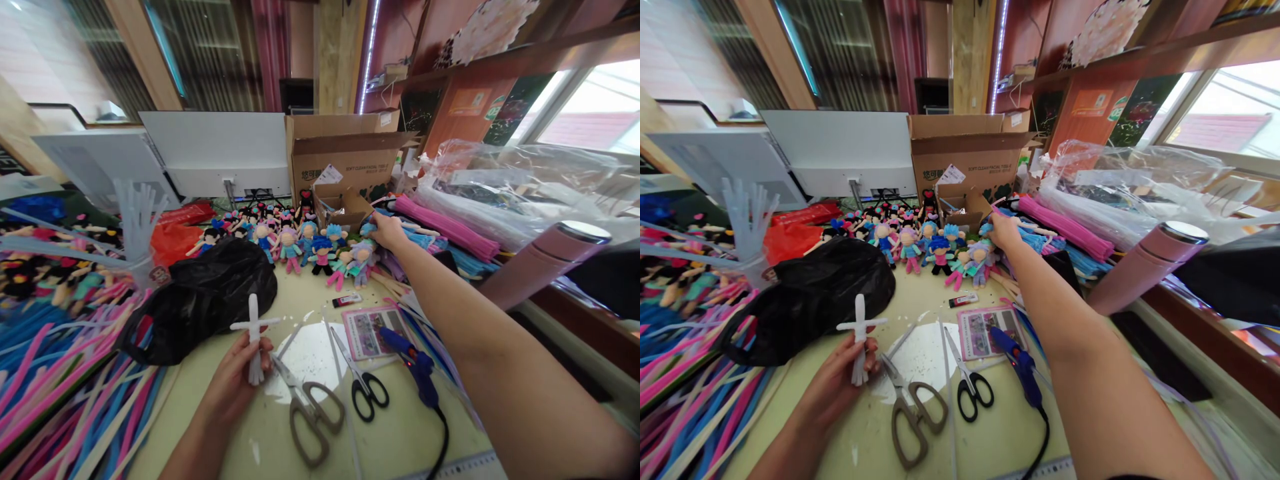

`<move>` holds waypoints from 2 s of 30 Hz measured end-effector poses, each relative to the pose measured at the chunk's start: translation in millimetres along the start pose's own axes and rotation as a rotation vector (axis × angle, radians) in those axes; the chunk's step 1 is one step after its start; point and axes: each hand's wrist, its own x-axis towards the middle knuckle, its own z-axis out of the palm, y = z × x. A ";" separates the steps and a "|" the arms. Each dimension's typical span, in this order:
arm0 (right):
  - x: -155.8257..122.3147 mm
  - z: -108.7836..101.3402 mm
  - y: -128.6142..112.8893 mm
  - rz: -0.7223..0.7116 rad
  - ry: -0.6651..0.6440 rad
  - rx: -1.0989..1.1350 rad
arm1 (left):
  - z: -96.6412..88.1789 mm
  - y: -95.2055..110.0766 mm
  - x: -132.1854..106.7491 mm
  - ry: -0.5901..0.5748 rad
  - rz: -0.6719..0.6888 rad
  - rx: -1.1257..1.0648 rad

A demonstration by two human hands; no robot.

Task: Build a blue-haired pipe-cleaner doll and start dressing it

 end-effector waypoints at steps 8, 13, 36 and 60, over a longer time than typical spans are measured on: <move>-4.7 -5.5 -1.3 -0.014 0.015 0.023 | 4.2 2.3 -1.4 0.018 -0.012 -0.011; -5.4 -13.3 -1.8 0.008 0.058 0.051 | 2.2 0.7 0.2 0.015 -0.006 -0.011; -4.9 -40.6 -1.2 0.019 0.148 0.137 | 3.7 2.6 -1.6 0.019 -0.014 -0.040; 5.3 -38.1 7.0 0.099 0.226 0.253 | 2.8 0.7 -1.0 0.015 -0.018 -0.034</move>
